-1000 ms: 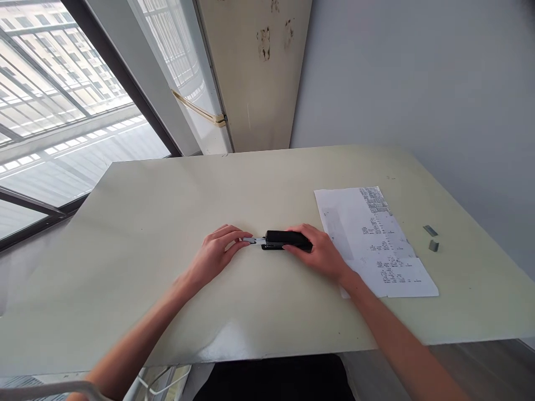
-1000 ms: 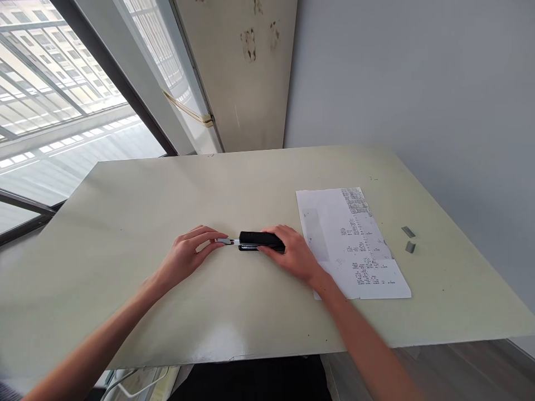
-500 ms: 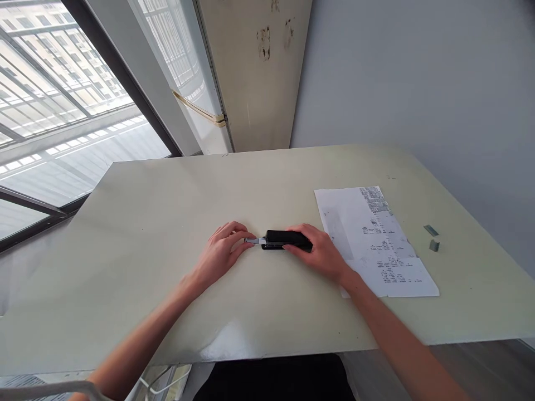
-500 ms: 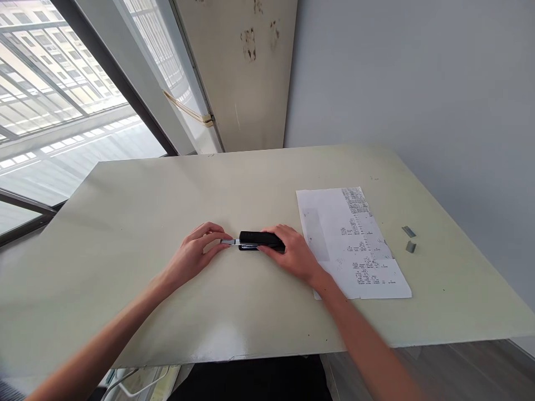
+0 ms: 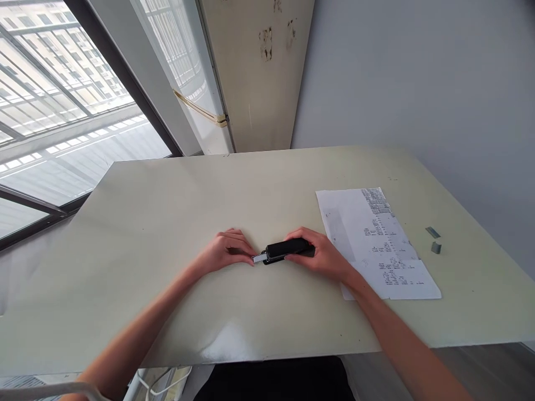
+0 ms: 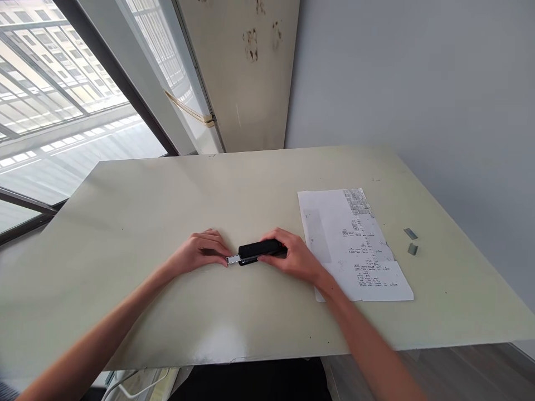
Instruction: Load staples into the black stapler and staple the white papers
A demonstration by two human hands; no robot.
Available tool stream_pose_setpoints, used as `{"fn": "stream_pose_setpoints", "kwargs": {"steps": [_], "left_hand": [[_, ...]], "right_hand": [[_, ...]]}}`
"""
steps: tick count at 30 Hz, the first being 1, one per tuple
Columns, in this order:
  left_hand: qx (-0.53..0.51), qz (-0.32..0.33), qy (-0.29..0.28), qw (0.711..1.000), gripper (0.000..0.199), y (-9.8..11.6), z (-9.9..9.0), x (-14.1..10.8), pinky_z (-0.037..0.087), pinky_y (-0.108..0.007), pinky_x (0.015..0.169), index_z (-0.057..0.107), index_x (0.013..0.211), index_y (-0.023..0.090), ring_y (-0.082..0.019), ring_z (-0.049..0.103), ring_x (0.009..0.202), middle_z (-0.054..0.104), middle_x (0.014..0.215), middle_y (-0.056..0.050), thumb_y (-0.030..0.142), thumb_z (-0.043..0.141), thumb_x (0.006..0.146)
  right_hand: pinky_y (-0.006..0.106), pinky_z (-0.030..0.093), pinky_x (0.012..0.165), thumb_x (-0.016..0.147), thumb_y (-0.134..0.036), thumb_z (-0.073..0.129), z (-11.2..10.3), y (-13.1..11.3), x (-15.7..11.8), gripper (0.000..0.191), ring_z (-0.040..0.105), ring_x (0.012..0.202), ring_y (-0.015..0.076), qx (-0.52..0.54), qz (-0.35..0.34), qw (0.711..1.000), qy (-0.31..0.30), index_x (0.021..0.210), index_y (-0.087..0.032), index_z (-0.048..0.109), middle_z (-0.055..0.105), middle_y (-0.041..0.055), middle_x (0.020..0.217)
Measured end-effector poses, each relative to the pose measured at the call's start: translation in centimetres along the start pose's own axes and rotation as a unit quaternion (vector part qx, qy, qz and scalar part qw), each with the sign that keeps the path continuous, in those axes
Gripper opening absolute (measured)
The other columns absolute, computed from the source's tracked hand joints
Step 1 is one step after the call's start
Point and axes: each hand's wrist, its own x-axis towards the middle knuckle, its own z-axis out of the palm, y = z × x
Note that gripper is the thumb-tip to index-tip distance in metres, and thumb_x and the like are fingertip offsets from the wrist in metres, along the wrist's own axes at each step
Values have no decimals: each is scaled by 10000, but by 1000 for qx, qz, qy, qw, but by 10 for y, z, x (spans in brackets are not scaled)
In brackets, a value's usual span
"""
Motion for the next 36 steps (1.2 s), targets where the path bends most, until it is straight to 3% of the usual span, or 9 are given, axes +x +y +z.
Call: {"fn": "stream_pose_setpoints", "kwargs": {"steps": [5,12,16,22,26,29,31,33,36], "left_hand": [[13,-5,-10,1000,433,-4,17,21,510,-317,744,805,976,238,-168,608,716,681,752,-23,656,704,922],[66,27,-8,997,439,-5,23,23,471,-322,780,760,923,225,-161,572,700,641,743,-20,600,562,1037],[59,23,5,998,401,-5,23,21,464,-299,753,749,938,221,-155,565,701,620,726,-2,599,630,1000],[22,-55,39,997,454,2,20,16,475,-262,645,686,1013,208,-149,578,716,642,832,-4,643,742,897],[88,46,40,994,294,24,56,42,527,-392,979,668,1161,213,-246,644,1106,698,1165,-116,473,580,1055],[131,142,-19,981,514,46,102,75,407,-505,1188,567,1456,222,-342,452,1473,567,1527,-169,500,624,1027],[157,189,-71,967,650,58,124,88,325,-550,1252,470,1574,220,-357,343,1563,503,1610,-154,548,601,1028],[182,209,-110,955,669,65,129,85,232,-564,1304,440,1604,209,-346,307,1588,480,1638,-124,577,531,1052],[211,187,-119,952,610,67,102,51,185,-559,1331,479,1583,225,-328,348,1570,606,1527,-81,559,501,1073]], "right_hand": [[356,537,768,917,-417,769,4,-3,0,207,676,923,221,15,-11,1000,-16,1059,-290,689,731,34,1080],[366,553,784,928,-423,761,10,1,-2,196,674,949,233,12,-13,1000,-2,1055,-291,693,712,50,1069],[353,546,781,901,-433,792,12,-1,1,215,675,924,220,20,-12,1000,9,1031,-287,703,718,33,1037],[348,564,710,866,-515,802,-4,-4,-13,306,679,831,217,42,38,993,103,1020,-273,697,730,19,946],[358,568,670,863,-545,798,-37,-6,-53,365,677,826,237,15,96,969,226,1088,-277,691,737,43,977],[355,554,639,859,-562,796,-61,-10,-88,382,674,815,249,-40,126,946,296,1101,-282,702,740,59,982],[346,553,632,854,-573,796,-73,-14,-109,394,680,806,247,-62,144,934,321,1103,-280,708,743,61,980],[328,551,618,849,-591,792,-81,-16,-128,407,690,817,248,-77,168,926,330,1093,-274,718,751,62,995],[310,531,579,843,-629,776,-88,-11,-152,436,690,800,245,-100,201,920,321,1090,-272,734,765,60,1001]]}}
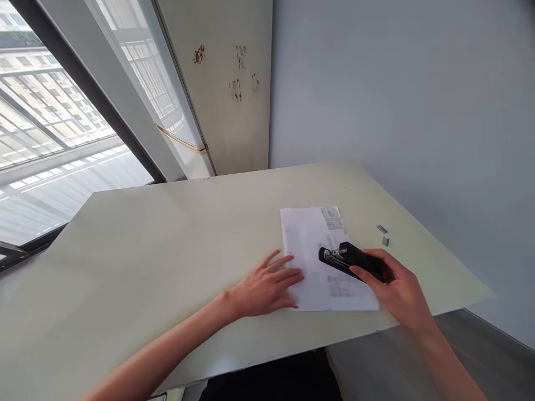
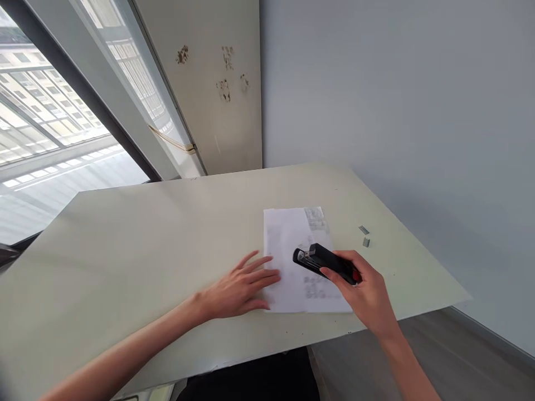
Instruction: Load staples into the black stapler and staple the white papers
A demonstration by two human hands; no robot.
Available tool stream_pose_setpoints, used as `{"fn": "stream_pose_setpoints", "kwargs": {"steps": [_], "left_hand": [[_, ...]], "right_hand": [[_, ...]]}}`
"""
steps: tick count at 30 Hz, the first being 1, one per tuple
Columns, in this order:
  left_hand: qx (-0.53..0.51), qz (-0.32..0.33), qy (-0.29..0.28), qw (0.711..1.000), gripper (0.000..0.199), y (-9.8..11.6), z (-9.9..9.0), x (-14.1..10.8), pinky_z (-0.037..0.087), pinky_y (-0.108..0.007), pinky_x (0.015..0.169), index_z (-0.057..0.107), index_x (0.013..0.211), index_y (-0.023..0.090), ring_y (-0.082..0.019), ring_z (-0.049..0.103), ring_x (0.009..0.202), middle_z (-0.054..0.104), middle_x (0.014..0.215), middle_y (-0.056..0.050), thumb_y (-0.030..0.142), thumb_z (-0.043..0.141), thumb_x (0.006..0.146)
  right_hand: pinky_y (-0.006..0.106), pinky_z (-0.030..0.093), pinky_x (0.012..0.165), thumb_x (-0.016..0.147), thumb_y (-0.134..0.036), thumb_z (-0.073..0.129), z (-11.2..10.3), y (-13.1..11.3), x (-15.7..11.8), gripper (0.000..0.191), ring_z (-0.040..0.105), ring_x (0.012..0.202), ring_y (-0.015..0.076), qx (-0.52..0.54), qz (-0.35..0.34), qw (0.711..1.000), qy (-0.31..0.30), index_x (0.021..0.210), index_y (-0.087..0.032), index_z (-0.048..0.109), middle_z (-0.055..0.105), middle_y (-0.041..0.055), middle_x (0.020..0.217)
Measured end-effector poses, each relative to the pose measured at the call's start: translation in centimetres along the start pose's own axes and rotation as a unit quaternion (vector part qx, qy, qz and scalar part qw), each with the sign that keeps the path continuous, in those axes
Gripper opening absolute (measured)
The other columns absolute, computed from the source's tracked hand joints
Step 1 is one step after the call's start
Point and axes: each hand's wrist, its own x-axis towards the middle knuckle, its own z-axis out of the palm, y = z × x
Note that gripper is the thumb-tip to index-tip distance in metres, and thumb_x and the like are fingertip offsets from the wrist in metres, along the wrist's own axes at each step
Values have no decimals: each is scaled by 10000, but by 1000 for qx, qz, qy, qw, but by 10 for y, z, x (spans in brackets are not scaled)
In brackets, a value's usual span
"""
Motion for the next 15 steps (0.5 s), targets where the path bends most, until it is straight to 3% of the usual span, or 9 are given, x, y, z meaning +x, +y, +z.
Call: {"fn": "stream_pose_setpoints", "kwargs": {"steps": [3,6,11,15], "left_hand": [[28,-74,25,997,513,1,-31,-54,357,-554,1258,528,1540,274,-315,538,1398,699,1357,-78,481,557,1072],[40,-141,55,988,487,5,-46,-84,470,-524,1169,534,1526,279,-317,526,1400,648,1413,-109,450,572,1072],[44,-139,0,989,638,15,-23,-73,285,-585,1297,362,1647,325,-340,236,1619,333,1728,-55,556,514,1072],[73,-235,62,967,629,18,-7,-67,203,-616,1317,229,1693,332,-324,152,1639,226,1764,-47,459,450,1118]], "right_hand": [[307,500,548,857,-652,748,-4,18,-7,441,666,742,230,-38,6,999,-12,1108,-289,737,768,49,991],[312,514,575,873,-661,729,3,28,-10,422,680,788,237,-58,0,998,-36,1105,-309,731,769,46,1060],[311,542,653,912,-640,707,18,19,-12,359,680,861,231,-47,-50,990,-120,1104,-337,716,751,29,1104],[305,541,663,942,-605,694,27,8,-18,308,667,858,217,-37,-73,982,-171,1111,-347,699,739,21,1111]]}}
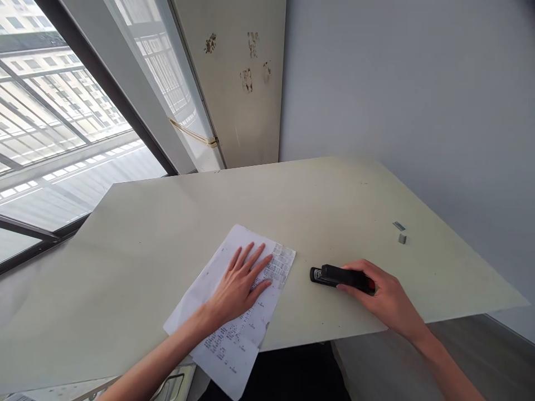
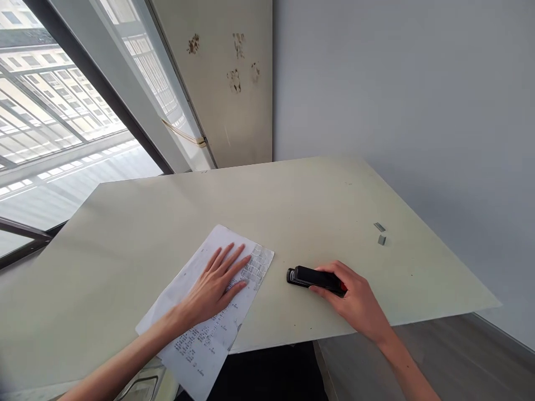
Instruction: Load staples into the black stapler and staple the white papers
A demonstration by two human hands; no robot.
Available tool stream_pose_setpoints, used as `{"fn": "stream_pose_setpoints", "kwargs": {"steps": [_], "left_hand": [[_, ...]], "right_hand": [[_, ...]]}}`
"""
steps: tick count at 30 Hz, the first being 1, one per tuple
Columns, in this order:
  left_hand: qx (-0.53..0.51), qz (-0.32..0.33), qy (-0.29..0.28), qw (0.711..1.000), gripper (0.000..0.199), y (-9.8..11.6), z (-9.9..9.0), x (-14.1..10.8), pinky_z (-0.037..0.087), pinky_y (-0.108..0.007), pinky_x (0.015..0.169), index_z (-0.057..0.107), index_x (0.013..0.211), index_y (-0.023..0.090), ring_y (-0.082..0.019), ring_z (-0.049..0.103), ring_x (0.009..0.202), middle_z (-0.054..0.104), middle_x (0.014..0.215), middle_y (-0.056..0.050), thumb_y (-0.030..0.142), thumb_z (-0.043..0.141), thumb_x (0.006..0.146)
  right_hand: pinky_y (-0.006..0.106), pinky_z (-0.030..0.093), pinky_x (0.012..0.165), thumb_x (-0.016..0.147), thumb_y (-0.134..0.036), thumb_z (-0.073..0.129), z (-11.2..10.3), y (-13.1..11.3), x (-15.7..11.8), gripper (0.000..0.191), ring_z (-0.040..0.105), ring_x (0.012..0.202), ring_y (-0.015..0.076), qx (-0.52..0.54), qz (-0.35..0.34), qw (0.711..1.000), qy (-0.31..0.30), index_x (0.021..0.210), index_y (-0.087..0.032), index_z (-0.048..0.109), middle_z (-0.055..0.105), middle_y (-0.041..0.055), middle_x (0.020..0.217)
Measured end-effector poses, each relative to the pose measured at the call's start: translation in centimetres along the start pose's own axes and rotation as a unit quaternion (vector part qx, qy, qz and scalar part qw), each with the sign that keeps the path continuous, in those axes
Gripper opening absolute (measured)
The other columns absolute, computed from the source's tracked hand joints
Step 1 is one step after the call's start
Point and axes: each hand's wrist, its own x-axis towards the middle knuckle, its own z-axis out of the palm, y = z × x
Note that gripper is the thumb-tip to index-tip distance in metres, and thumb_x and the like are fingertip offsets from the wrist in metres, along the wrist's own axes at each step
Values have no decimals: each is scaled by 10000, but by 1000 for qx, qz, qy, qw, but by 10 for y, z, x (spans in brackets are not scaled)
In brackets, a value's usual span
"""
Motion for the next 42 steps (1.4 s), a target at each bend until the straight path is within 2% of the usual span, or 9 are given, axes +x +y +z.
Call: {"fn": "stream_pose_setpoints", "kwargs": {"steps": [4,7,9,13,17,22,28,36,42], "left_hand": [[-43,37,-36,998,755,1,-18,-24,277,-585,1304,162,1708,320,-315,131,1644,197,1770,-64,485,544,1078],[-34,93,-130,987,1190,8,-35,-60,218,-700,1280,182,1709,320,-430,83,1628,191,1765,-85,653,849,781],[-4,82,-154,985,1322,13,-41,-86,191,-746,1260,171,1711,306,-470,69,1616,163,1767,-100,546,958,676],[14,54,-116,992,970,20,-40,-115,220,-726,1259,159,1714,259,-416,87,1629,210,1758,-94,221,727,928],[-23,38,-60,997,940,22,-32,-114,184,-711,1280,142,1715,205,-399,106,1632,270,1740,-127,243,680,945],[10,56,-112,992,1208,22,-29,-111,-13,-824,1220,182,1713,261,-507,54,1607,175,1764,-128,272,877,725],[-101,79,-61,990,1069,12,-33,-116,6,-743,1278,95,1720,223,-438,126,1620,322,1723,-108,396,710,863],[-147,59,-61,985,737,26,-15,-102,-54,-741,1264,89,1726,280,-411,73,1628,254,1750,-55,503,335,1068],[-135,58,-67,987,934,45,-11,-96,-37,-766,1253,8,1726,273,-433,75,1624,219,1755,-81,497,531,985]], "right_hand": [[311,540,653,958,-597,675,11,-12,-1,305,677,866,221,9,-11,1000,-18,1128,-344,684,739,24,1101],[315,539,651,959,-594,671,17,-18,-1,296,678,846,217,17,-7,1000,-24,1110,-340,681,742,20,1074],[321,540,668,955,-589,679,21,-21,-2,292,679,844,218,25,4,999,-24,1099,-335,677,746,18,1063],[334,561,740,939,-582,704,28,-23,-3,311,692,914,232,61,33,997,-29,1103,-320,664,753,27,1098],[335,577,775,918,-582,731,35,-26,2,329,697,953,235,83,44,995,-45,1088,-310,660,753,29,1127],[329,575,780,925,-582,724,40,-34,13,322,696,946,221,70,29,995,-68,1096,-314,668,755,17,1117],[340,599,791,908,-597,734,44,-35,15,362,715,958,237,68,21,996,-62,1088,-287,683,766,43,1127],[395,590,868,907,-589,741,50,-44,31,345,703,1046,274,72,10,993,-97,1053,-284,674,762,59,1154],[370,564,851,914,-544,757,53,-52,48,303,696,1018,246,53,0,992,-118,1090,-306,692,757,23,1132]]}}
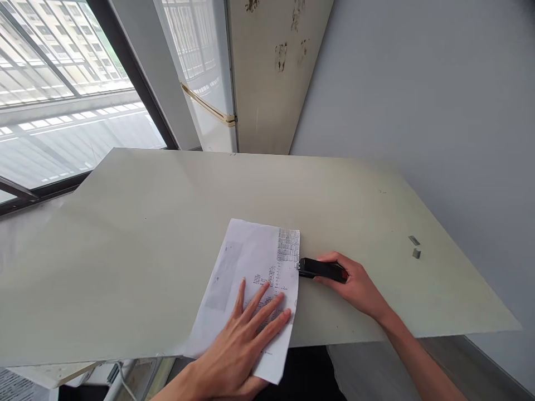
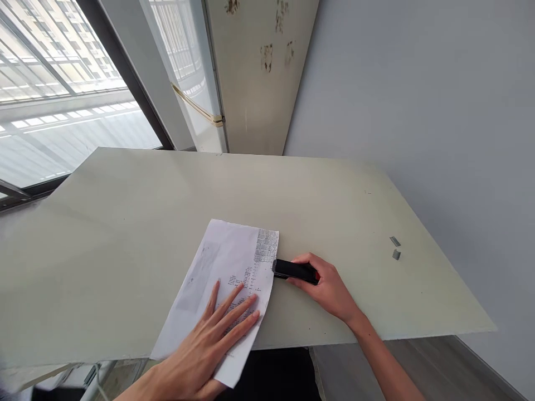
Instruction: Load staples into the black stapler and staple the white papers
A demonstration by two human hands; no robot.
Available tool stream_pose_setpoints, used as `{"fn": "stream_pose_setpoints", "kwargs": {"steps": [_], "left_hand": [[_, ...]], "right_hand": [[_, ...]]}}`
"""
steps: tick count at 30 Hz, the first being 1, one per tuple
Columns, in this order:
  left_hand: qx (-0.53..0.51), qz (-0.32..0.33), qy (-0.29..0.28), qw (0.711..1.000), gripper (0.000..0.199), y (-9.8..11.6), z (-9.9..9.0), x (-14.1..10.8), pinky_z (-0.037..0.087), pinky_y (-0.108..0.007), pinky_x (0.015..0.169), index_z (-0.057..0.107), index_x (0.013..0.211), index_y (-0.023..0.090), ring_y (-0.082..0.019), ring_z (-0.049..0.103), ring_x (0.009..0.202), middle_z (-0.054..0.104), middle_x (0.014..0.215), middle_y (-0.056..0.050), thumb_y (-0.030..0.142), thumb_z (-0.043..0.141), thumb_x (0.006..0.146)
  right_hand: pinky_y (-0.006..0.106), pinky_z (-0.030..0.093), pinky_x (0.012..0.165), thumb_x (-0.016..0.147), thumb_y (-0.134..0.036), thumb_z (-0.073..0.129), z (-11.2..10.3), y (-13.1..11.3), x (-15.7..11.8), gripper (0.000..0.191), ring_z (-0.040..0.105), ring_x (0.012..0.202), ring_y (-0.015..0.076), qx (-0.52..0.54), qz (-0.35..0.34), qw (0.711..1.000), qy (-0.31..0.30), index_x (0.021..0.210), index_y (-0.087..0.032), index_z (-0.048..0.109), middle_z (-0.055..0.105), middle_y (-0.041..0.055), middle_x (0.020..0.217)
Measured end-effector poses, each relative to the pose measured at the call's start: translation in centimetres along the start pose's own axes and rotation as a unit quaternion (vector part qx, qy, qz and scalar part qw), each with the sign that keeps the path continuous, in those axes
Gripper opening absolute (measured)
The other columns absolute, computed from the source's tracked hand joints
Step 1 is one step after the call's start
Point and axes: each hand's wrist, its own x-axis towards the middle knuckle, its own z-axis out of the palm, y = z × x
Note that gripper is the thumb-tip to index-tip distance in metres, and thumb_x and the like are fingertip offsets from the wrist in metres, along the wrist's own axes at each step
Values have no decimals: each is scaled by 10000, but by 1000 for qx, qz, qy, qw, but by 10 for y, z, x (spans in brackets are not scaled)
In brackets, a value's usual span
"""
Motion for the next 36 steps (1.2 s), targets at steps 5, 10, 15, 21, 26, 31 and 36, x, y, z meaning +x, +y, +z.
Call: {"fn": "stream_pose_setpoints", "kwargs": {"steps": [5,10,15,21,26,31,36], "left_hand": [[20,11,31,999,1177,-11,-18,11,123,-714,1293,72,1722,201,-446,70,1625,188,1761,-136,657,723,854],[48,52,73,995,696,-58,-38,40,215,-650,1311,391,1631,317,-371,143,1632,314,1732,-74,469,671,1013],[59,94,28,993,654,-69,-23,68,167,-659,1313,463,1598,335,-398,100,1626,124,1777,-60,516,668,1004],[55,54,51,996,637,-59,-2,71,128,-647,1324,418,1621,363,-379,52,1635,68,1784,-11,525,607,1035],[39,38,62,997,609,-54,1,66,127,-644,1328,472,1591,316,-395,56,1632,54,1787,-46,490,630,1030],[35,23,65,997,561,-49,4,63,141,-653,1323,509,1556,298,-394,75,1635,90,1788,-50,483,616,1037],[37,9,75,996,555,-48,8,61,136,-669,1319,496,1564,309,-397,83,1636,118,1787,-41,482,596,1046]], "right_hand": [[367,554,834,947,-509,722,-8,-8,4,260,688,1014,236,-54,-27,998,-13,1120,-318,684,740,19,1173],[380,582,896,946,-558,699,-4,-23,4,367,679,1168,261,-78,-29,997,-3,1225,-324,661,723,37,1283],[330,543,662,1044,-603,492,16,-37,20,386,689,1125,264,-103,-6,987,124,1137,-287,693,747,67,1216],[434,541,894,1109,-560,282,33,-47,44,494,703,1054,272,-147,-17,976,159,1108,-286,693,767,67,1110],[435,511,969,1127,-462,251,38,-47,47,480,689,1096,263,-184,-64,971,141,1077,-278,691,775,64,1113],[429,502,972,1125,-382,277,39,-45,52,432,681,1115,261,-228,-81,961,133,1061,-267,689,776,72,1121],[424,502,956,1121,-376,284,40,-45,56,428,689,1112,264,-261,-83,952,135,1071,-265,694,780,70,1118]]}}
